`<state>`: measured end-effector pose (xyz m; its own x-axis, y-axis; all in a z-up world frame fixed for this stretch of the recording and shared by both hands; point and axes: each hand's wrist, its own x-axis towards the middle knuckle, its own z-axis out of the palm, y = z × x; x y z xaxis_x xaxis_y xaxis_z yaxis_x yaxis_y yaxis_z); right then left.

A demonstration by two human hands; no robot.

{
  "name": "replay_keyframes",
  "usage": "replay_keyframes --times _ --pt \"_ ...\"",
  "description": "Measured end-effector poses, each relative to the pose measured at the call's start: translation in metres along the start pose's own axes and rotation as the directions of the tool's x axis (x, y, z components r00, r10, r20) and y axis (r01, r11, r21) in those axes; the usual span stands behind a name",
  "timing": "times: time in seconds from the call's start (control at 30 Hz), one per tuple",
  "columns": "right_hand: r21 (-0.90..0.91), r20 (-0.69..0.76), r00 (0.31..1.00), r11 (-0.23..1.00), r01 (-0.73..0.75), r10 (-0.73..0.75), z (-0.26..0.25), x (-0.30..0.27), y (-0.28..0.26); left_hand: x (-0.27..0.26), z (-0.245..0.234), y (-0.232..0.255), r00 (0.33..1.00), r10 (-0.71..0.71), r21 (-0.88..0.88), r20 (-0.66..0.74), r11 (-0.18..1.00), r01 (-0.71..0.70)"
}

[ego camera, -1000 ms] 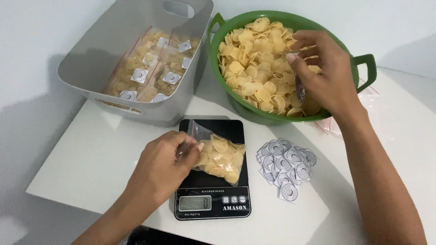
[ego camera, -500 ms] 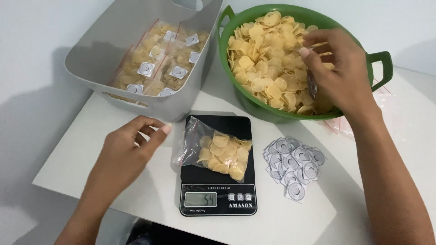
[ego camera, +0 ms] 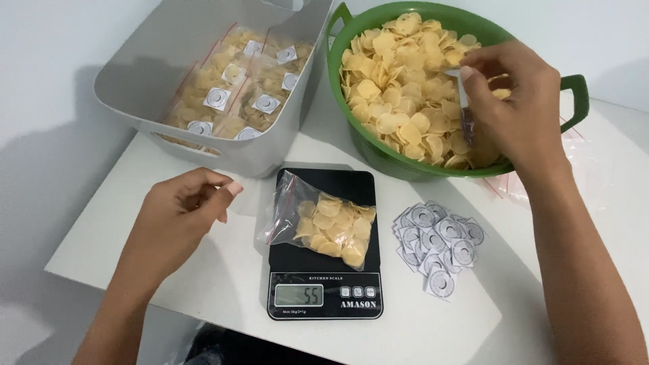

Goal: Scooping snacks from a large bowl into small plastic bags, weighing each bag on a digital scale, and sealing them with circular stickers.

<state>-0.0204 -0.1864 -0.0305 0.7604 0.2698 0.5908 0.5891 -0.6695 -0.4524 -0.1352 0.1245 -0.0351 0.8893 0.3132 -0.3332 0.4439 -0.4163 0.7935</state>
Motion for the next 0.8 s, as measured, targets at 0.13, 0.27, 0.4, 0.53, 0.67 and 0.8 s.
replay_keyframes --times 0.13,0.27,0.4,0.53,0.67,0.8 --pt "0.009 0.015 1.0 1.0 -0.022 0.022 0.0 0.0 -0.002 0.0 0.003 -0.004 0.997 0.065 -0.021 0.05 0.998 -0.064" --pt "0.004 0.019 1.0 1.0 -0.017 0.017 0.0 0.001 -0.004 -0.001 0.007 -0.002 0.991 0.117 0.006 0.069 0.993 -0.118" --pt "-0.025 0.03 1.0 1.0 0.011 -0.01 0.0 0.001 -0.002 -0.009 0.008 0.014 0.989 0.014 0.075 0.144 0.997 -0.025" --pt "-0.026 0.031 0.999 1.0 -0.017 0.018 0.0 0.001 -0.003 -0.011 0.012 0.023 0.985 -0.057 0.102 0.163 0.994 0.041" --pt "-0.029 0.036 0.999 0.999 0.028 -0.027 0.001 0.001 -0.001 -0.005 0.018 0.022 0.976 0.03 0.15 0.214 0.987 -0.063" --pt "-0.005 0.054 0.998 1.0 0.025 -0.025 -0.001 0.001 -0.003 0.002 0.025 0.019 0.953 0.091 0.111 0.288 0.986 -0.127"
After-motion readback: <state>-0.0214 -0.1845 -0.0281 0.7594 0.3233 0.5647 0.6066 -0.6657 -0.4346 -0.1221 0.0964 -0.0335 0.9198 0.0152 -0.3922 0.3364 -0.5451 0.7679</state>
